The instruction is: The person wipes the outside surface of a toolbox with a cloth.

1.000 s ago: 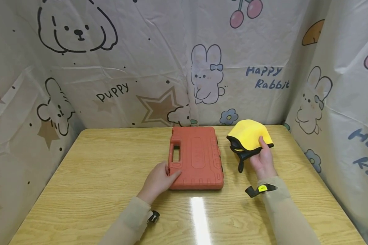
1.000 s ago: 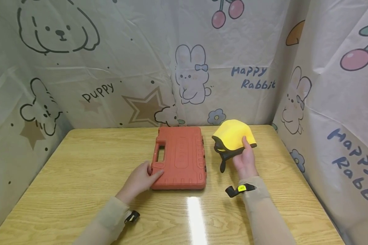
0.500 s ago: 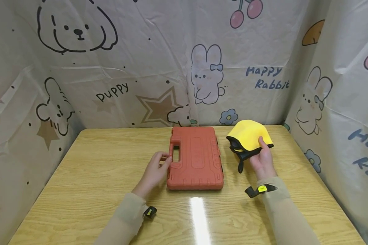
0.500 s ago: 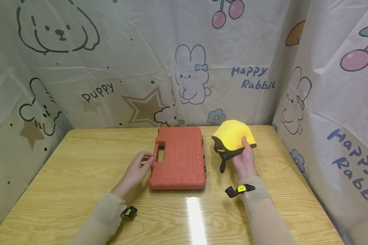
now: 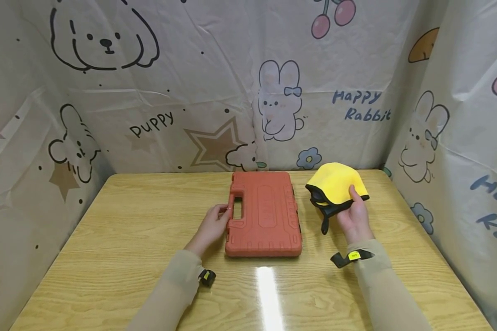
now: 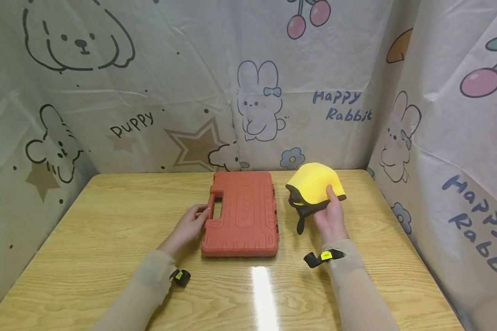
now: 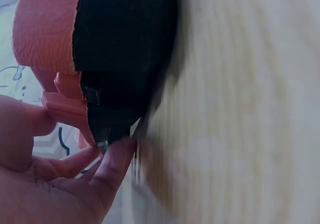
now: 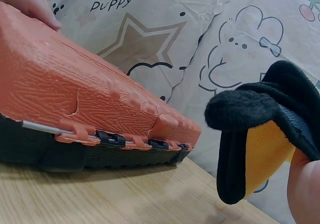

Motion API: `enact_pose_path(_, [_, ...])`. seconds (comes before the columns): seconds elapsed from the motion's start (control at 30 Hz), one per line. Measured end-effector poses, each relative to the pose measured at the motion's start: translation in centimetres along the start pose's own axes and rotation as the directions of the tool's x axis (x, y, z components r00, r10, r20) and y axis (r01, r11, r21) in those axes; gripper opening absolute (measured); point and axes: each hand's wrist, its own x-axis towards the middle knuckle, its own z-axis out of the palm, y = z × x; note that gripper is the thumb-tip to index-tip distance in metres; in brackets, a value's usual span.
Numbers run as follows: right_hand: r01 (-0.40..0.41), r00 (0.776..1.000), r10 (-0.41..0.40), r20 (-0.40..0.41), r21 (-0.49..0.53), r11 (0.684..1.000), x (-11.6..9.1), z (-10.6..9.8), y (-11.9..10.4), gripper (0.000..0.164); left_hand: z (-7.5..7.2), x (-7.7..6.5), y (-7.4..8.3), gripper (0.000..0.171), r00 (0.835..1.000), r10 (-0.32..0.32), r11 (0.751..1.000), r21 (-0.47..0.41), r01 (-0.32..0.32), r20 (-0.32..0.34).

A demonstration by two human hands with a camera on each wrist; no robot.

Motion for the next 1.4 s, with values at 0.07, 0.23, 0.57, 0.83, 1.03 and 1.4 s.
enact_pose_path(0.07, [0.006,1.000,-0.006,-0.001,-0.012,1.000,0.0,0.0,0.0,0.060,0.0,0.1,-0.1,0.046,0.999,-0.020,0.999,-0.032,0.021,0.030])
enact_pose_path(0.23, [0.028,1.000,-0.027,0.012,-0.034,0.999,0.1,0.1,0.1,0.059,-0.2,0.3,-0.2,0.046,0.998,-0.029,0.998,-0.055,0.032,0.051])
enact_pose_path(0.57, [0.033,0.999,-0.033,-0.006,-0.073,0.997,0.0,0.3,0.2,0.058,-0.4,0.6,-0.7,0.045,0.997,-0.041,0.999,-0.017,0.042,0.072])
enact_pose_path(0.83, [0.055,0.994,-0.081,-0.071,-0.307,0.950,-0.7,1.5,0.4,0.057,-0.4,0.6,-0.9,0.048,0.998,-0.016,1.000,-0.022,0.017,0.061])
enact_pose_path(1.03, [0.158,0.976,-0.211,-0.047,-0.514,0.843,-2.5,3.0,0.0,0.055,-0.3,0.6,-1.0,0.048,0.998,-0.016,0.999,-0.031,0.018,0.054])
enact_pose_path(1.4, [0.201,0.945,-0.312,0.097,-0.925,0.322,-7.2,4.1,1.8,0.052,-0.4,0.7,-0.6,0.048,0.997,-0.041,0.997,-0.057,0.045,0.066])
